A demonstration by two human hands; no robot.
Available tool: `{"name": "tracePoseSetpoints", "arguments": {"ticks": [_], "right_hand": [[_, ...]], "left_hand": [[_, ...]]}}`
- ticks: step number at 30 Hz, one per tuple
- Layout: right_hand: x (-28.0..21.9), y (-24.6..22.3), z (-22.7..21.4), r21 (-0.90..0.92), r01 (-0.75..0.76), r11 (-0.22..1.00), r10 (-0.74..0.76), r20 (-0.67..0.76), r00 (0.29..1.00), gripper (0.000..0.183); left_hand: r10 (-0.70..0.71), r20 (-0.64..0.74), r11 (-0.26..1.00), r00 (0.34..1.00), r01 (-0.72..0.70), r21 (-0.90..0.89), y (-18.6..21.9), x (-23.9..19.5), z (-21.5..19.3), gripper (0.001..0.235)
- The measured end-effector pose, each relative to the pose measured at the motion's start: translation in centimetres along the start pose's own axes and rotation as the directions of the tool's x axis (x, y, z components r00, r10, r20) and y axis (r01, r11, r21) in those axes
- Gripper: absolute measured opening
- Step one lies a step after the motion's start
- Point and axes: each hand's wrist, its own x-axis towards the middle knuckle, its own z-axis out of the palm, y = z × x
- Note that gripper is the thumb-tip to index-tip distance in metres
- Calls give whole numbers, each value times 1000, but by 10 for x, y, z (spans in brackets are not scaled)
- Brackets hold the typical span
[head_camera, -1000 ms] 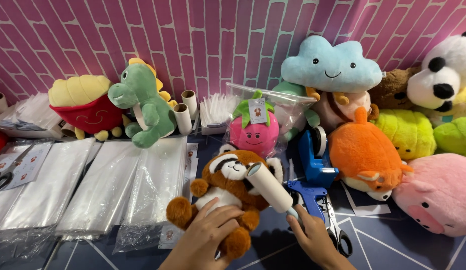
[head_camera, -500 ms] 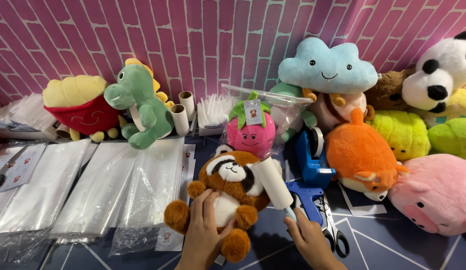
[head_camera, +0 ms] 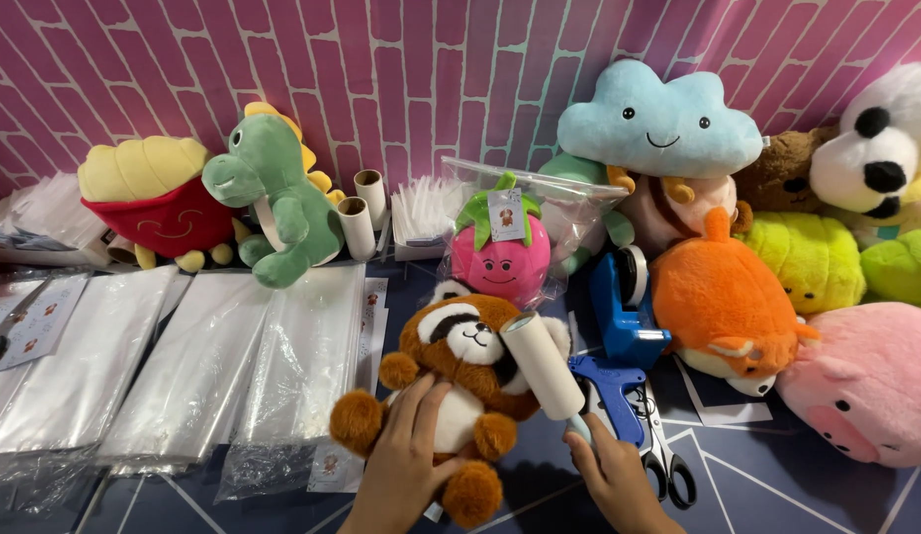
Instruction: The person uses a lint roller to clean a plush raccoon toy.
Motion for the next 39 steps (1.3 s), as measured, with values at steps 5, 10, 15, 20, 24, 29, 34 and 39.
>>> {"name": "tracePoseSetpoints", "arguments": {"ticks": [5,10,15,20,24,29,34,39], "right_hand": [[1,-12,-5,277,-261,925,253,65,965,33],[-2,3,4,-33,-49,998,51,39,998,27],[2,-5,0,393,-325,860,323,75,944,36],[-5,1,5,113,-74,991,68,52,996,27],[-5,-2,5,121,-117,986,111,53,992,29],[0,-2,3,475,-340,811,320,126,939,35],[-6,3,8,79,-27,997,23,55,998,24],[5,6,2,433,-353,830,332,125,935,41]], "left_hand": [[27,-38,1000,999,-27,-2,0,0,-2,96],[20,-33,1000,999,-20,-1,0,0,0,96],[30,-1,999,1000,-30,37,5,2,-4,100],[31,2,999,1000,-31,35,0,0,0,101],[42,-26,999,999,-41,35,4,1,-2,99],[41,-13,999,999,-41,36,2,0,-1,99],[9,26,999,1000,-10,33,3,1,-2,100],[5,0,1000,1000,-5,7,7,3,-6,96]]}}
